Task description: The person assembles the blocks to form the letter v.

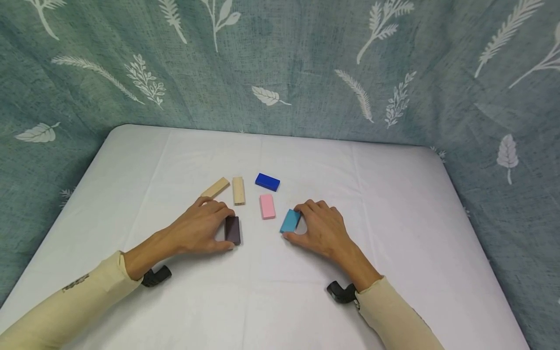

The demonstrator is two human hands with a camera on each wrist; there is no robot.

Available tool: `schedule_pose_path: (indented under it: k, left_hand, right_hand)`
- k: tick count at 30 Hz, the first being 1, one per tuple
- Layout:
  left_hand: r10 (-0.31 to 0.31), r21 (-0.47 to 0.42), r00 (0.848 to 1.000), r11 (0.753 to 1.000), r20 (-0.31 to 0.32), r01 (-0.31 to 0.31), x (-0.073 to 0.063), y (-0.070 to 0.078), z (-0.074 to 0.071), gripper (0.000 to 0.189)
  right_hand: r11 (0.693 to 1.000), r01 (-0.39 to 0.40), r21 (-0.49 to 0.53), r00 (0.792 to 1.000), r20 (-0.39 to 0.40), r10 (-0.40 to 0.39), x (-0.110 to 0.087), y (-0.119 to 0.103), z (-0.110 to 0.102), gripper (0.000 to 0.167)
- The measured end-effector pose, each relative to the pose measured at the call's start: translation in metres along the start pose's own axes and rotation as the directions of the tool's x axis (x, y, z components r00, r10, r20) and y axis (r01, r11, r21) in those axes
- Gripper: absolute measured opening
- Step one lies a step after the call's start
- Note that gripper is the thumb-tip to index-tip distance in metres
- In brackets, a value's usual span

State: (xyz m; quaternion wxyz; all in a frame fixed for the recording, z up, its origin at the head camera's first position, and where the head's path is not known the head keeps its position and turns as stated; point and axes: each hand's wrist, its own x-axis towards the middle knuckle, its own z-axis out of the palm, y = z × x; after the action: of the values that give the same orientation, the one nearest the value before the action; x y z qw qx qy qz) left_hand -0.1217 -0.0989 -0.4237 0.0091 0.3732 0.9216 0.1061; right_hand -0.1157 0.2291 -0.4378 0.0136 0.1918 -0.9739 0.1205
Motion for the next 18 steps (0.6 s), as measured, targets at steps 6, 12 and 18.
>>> schedule_pose_path:
  k: [6,12,18]
  left_hand:
    - [-0.002,0.0,1.0,1.0,-0.014,0.002,-0.004,0.01,-0.002,0.063]
    - [0.0,0.007,0.999,1.0,-0.035,0.0,-0.008,0.019,-0.002,0.063]
    - [0.0,0.036,0.998,0.999,-0.068,0.002,-0.011,0.03,-0.001,0.063]
  right_hand:
    - [1.0,0.003,0.002,1.0,-0.005,-0.003,0.0,0.0,0.0,0.068]
    - [1.0,0.002,-0.005,1.0,-0.003,-0.002,-0.001,0.001,0.001,0.069]
    - [1.0,0.005,-0.012,1.0,-0.008,-0.005,-0.001,0.001,0.0,0.069]
